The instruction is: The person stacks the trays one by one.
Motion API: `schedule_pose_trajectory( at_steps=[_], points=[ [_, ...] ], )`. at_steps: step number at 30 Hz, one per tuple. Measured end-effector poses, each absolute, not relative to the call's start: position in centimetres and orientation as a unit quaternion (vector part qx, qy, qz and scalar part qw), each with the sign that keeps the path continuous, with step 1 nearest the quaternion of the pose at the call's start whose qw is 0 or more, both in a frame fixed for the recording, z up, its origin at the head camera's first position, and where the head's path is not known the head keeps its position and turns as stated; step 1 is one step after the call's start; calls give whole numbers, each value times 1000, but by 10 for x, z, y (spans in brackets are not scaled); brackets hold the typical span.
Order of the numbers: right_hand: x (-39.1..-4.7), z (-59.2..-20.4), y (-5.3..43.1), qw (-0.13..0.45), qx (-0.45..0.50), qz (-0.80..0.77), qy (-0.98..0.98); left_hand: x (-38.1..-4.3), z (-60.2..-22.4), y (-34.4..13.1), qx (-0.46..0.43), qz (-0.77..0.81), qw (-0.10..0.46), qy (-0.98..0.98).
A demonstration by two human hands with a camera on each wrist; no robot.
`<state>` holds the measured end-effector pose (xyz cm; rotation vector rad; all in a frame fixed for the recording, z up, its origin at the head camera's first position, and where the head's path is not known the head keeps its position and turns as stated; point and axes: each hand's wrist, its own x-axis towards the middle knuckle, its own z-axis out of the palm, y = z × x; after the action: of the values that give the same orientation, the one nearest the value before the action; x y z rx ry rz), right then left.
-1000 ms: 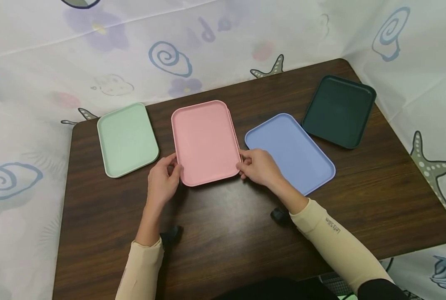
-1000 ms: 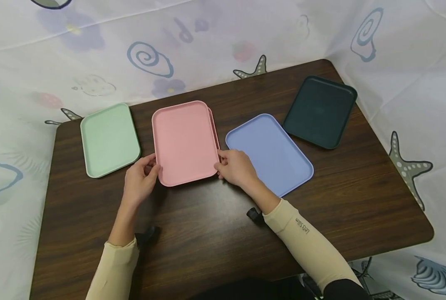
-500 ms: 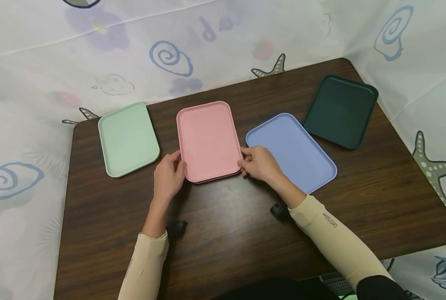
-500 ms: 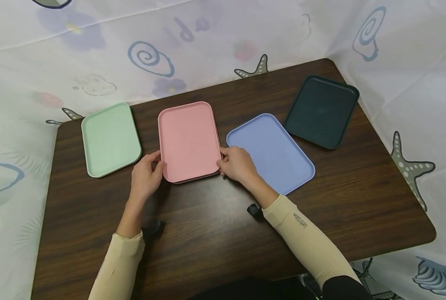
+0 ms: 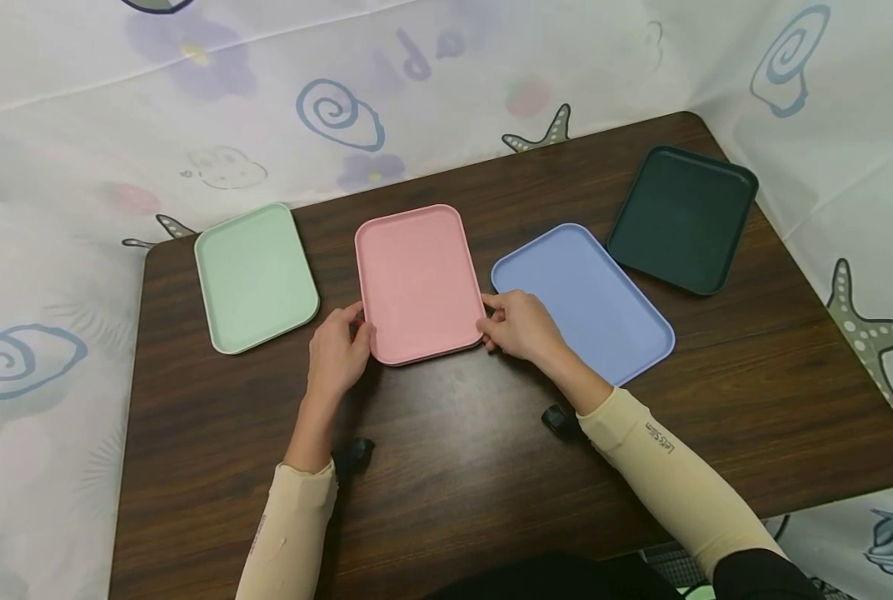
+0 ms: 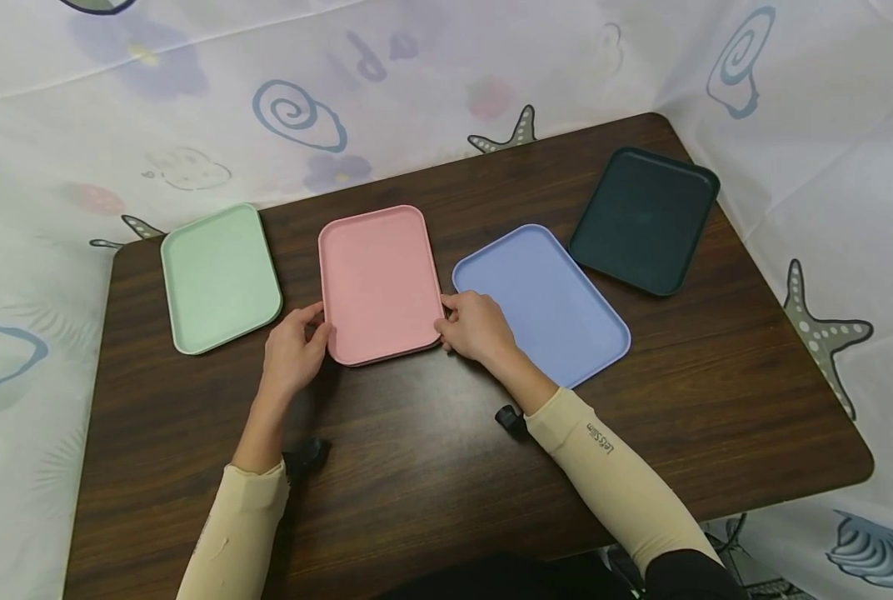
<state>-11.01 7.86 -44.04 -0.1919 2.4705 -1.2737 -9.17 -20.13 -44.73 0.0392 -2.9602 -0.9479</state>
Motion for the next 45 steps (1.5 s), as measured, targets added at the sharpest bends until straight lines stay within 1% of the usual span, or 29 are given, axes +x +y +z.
schedule_pose_trajectory(
  at_steps=[5,13,22,33,45],
  points=[
    [-110,-440,79,178,-68,-449,873,-91,-447,-202,12,-302,6,-953],
    [-109,-439,78,179,-67,-444,876,-90,-442,-205,-15,-303,-39,-952],
    [-109,-439,77,177,-71,-437,879,-90,-441,-208,1,-315,-76,-946],
    [-108,-441,78,184,-59,-435,879,-90,-447,-212,-1,-347,-81,-934],
    [-104,-440,77,169,-68,-430,884,-84,-446,-211,9,-353,-91,-931]
  ],
)
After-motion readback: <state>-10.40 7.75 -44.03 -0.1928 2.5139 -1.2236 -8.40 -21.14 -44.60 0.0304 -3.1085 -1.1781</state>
